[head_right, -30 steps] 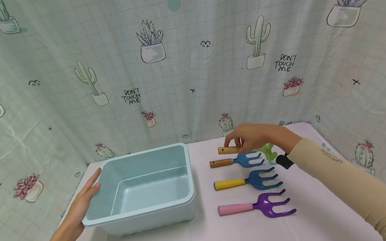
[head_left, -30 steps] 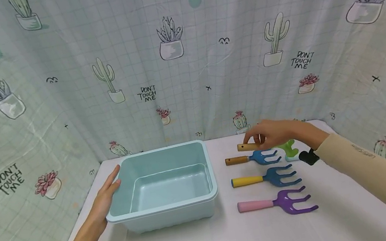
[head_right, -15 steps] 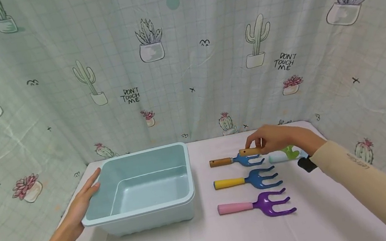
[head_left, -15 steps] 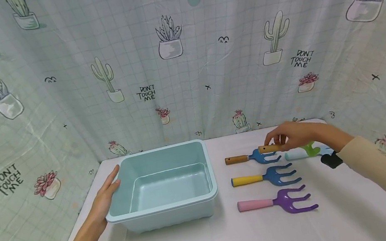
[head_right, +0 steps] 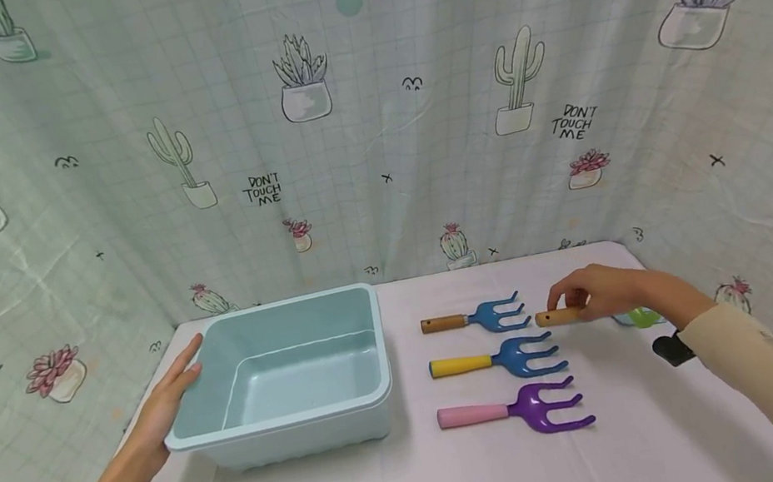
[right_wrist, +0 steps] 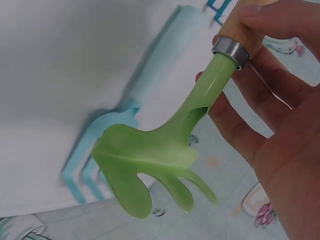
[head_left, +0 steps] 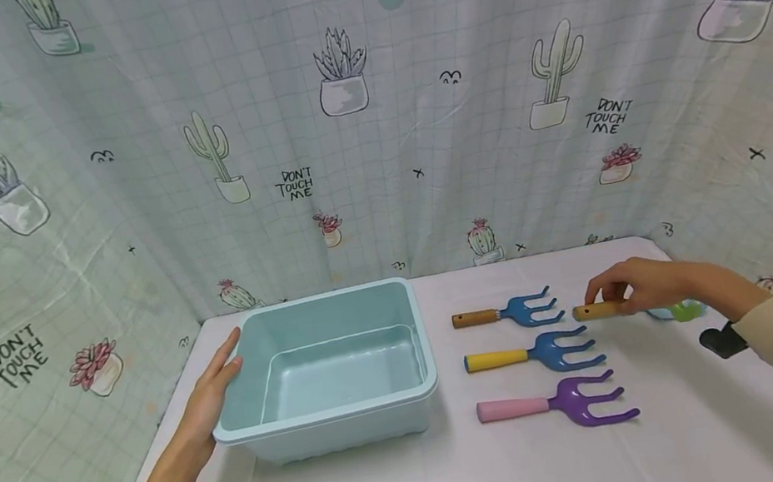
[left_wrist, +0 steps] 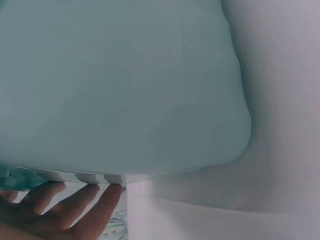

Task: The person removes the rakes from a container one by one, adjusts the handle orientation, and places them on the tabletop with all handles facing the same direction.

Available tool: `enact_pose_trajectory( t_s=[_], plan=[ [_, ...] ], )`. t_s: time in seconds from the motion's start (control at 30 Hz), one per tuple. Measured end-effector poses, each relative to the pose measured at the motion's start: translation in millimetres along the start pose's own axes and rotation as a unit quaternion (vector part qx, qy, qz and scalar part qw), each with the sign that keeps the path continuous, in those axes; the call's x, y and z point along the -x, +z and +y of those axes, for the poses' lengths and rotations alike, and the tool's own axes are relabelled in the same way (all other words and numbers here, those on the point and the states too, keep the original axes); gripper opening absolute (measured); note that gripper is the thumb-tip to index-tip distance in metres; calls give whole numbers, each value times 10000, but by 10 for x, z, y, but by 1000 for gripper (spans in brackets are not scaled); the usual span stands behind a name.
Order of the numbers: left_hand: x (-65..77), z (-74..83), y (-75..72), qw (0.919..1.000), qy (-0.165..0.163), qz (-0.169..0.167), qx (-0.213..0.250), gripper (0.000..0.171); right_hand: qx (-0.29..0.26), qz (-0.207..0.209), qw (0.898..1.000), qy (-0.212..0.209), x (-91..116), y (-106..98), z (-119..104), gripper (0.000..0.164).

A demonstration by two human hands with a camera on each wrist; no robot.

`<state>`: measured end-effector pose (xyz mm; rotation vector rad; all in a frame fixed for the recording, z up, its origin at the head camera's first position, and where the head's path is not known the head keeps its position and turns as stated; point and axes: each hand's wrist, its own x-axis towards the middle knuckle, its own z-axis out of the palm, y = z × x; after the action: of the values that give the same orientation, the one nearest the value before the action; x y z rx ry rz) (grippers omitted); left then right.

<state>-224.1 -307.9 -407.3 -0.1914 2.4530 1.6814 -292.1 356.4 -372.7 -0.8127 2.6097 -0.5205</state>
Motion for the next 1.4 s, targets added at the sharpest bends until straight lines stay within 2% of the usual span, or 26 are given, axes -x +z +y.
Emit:
enact_pose_trajectory(
  t_s=[0.27,0.63,0.97,1.4],
  plan=[
    [14,-9,-8,9999,132,21,12,59,-253,-122,9992,286,204,168,237,32],
    [33,9,-10,9998,178,43,-1,60,-358,-58,9991,209,355,495,513,31],
    [16,-1,2,9999,162,39,20,60,-127,102,9994,307,351,565,490,28],
    [26,-12,-9,9999,135,71,17,59,-241,179,9989,352,369,610,445,25]
  ],
)
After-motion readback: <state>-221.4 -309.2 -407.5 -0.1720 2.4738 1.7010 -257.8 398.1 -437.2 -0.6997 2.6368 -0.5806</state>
